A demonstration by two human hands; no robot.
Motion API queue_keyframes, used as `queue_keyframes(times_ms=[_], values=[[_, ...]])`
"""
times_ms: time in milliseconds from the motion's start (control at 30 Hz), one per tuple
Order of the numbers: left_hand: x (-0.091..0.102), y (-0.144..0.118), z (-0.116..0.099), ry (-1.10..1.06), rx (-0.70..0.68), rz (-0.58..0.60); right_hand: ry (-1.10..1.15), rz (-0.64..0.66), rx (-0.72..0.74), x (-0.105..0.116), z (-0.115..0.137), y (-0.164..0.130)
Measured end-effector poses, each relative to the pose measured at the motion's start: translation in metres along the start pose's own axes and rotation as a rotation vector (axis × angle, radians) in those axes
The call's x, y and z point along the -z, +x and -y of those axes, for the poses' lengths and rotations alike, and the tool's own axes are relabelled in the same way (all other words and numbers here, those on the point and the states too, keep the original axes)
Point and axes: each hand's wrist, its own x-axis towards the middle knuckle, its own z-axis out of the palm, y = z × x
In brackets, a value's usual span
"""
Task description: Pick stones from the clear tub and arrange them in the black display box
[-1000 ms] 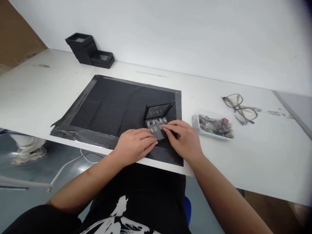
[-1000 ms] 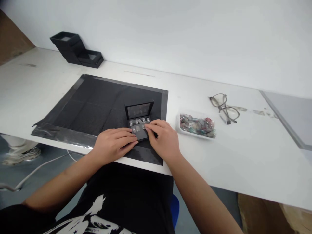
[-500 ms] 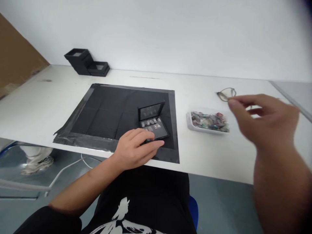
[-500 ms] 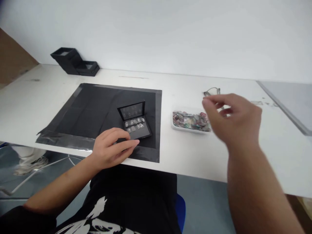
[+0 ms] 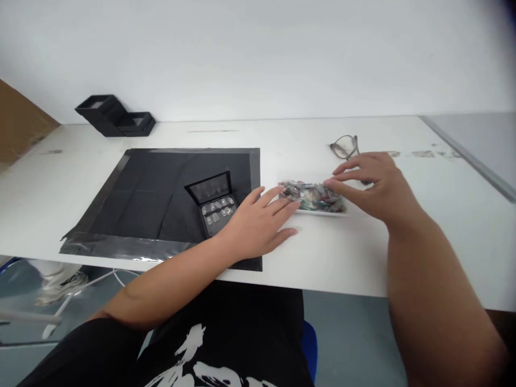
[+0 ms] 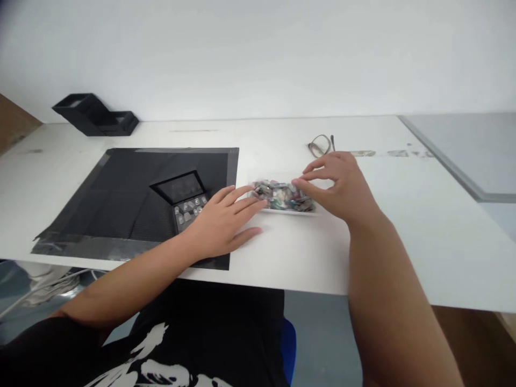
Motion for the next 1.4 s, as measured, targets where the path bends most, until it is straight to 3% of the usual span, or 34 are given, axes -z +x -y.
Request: queue_keyframes(times_ms=[133,300,733,900,1067,1200,1300,1400], values=[[-0.001,-0.004,0.002,0.008,-0.003,0.064,-0.027,0.135,0.033,0.004,0.014,-0.001],[0.002,-0.004,-0.002,0.037,-0.013,0.035,-0.058,0.402,-0.040,-0.003,0.025,0.001],[0.006,-0.012,-0.011,0.030,0.006,-0.020,-0.004,0.407,-0.080,-0.014,0.034,0.007],[0.011,-0.012,-0.010,0.002,-0.002,0.018,0.044,0.427,-0.107,-0.014,0.038,0.010],[0.011,-0.013,-0.010,-0.019,-0.004,-0.011,0.236,0.360,-0.026,-0.003,0.037,0.008],[0.011,-0.013,-0.008,-0.037,-0.005,-0.025,0.454,0.117,-0.020,0.008,0.047,0.006],[0.010,-0.013,-0.007,-0.048,-0.004,-0.032,0.790,-0.073,-0.012,0.013,0.058,0.007],[0.010,-0.012,-0.006,-0.061,0.009,-0.039,1.128,-0.045,0.062,0.013,0.072,0.009]])
